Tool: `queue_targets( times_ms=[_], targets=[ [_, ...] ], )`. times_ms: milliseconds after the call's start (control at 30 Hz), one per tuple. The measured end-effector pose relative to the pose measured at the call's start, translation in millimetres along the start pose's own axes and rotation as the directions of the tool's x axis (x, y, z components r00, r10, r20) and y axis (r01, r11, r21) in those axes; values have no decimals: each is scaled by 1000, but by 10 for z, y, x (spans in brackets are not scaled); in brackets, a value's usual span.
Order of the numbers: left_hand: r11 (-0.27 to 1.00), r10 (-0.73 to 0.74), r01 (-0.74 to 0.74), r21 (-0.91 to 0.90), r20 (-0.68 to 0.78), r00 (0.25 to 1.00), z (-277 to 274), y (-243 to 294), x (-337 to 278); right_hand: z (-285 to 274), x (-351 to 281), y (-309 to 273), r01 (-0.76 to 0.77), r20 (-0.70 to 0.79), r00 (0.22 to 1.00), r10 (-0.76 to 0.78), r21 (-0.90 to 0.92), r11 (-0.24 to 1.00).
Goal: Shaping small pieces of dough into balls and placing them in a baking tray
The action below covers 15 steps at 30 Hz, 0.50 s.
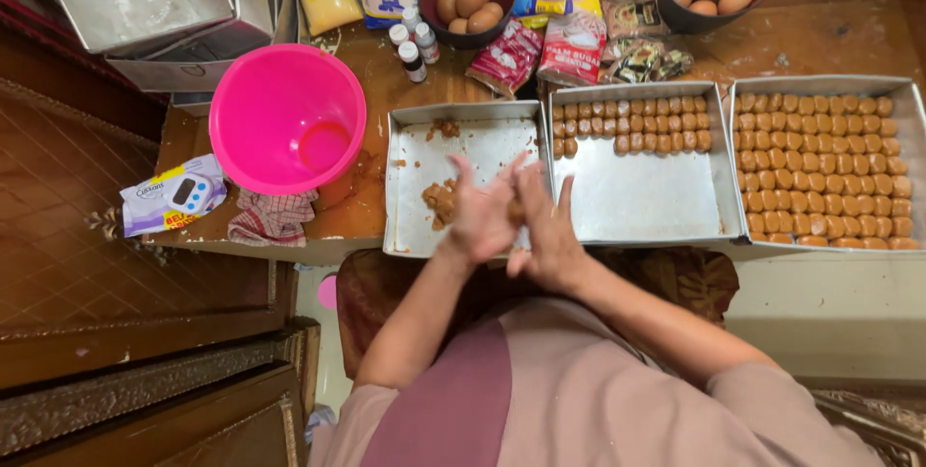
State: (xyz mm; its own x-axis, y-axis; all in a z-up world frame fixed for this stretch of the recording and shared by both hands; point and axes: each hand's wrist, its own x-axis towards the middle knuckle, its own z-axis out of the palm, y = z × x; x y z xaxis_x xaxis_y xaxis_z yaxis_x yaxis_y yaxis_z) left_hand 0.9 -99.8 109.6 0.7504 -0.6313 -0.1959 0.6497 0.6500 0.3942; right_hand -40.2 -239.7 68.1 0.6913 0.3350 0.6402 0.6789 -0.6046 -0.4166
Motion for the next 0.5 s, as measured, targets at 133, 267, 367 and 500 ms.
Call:
queue_targets(
  times_ms=[133,267,367,500],
  targets=[
    [996,-69,70,-49,19,997,-142,-293,183,-144,315,-114,-28,-30,999,27,-41,999],
    [980,63,-57,-189,26,998,-178,89,193,-68,-47,-323,199,7,980,-199,-83,976],
    [984,83,-79,-161,16,996,-24,185,102,43,-167,-21,208,24,978,-206,-93,974],
    [993,-82,83,-78,12,997,197,-279,59,-116,198,112,-16,-71,997,16,-1,1000]
  ],
)
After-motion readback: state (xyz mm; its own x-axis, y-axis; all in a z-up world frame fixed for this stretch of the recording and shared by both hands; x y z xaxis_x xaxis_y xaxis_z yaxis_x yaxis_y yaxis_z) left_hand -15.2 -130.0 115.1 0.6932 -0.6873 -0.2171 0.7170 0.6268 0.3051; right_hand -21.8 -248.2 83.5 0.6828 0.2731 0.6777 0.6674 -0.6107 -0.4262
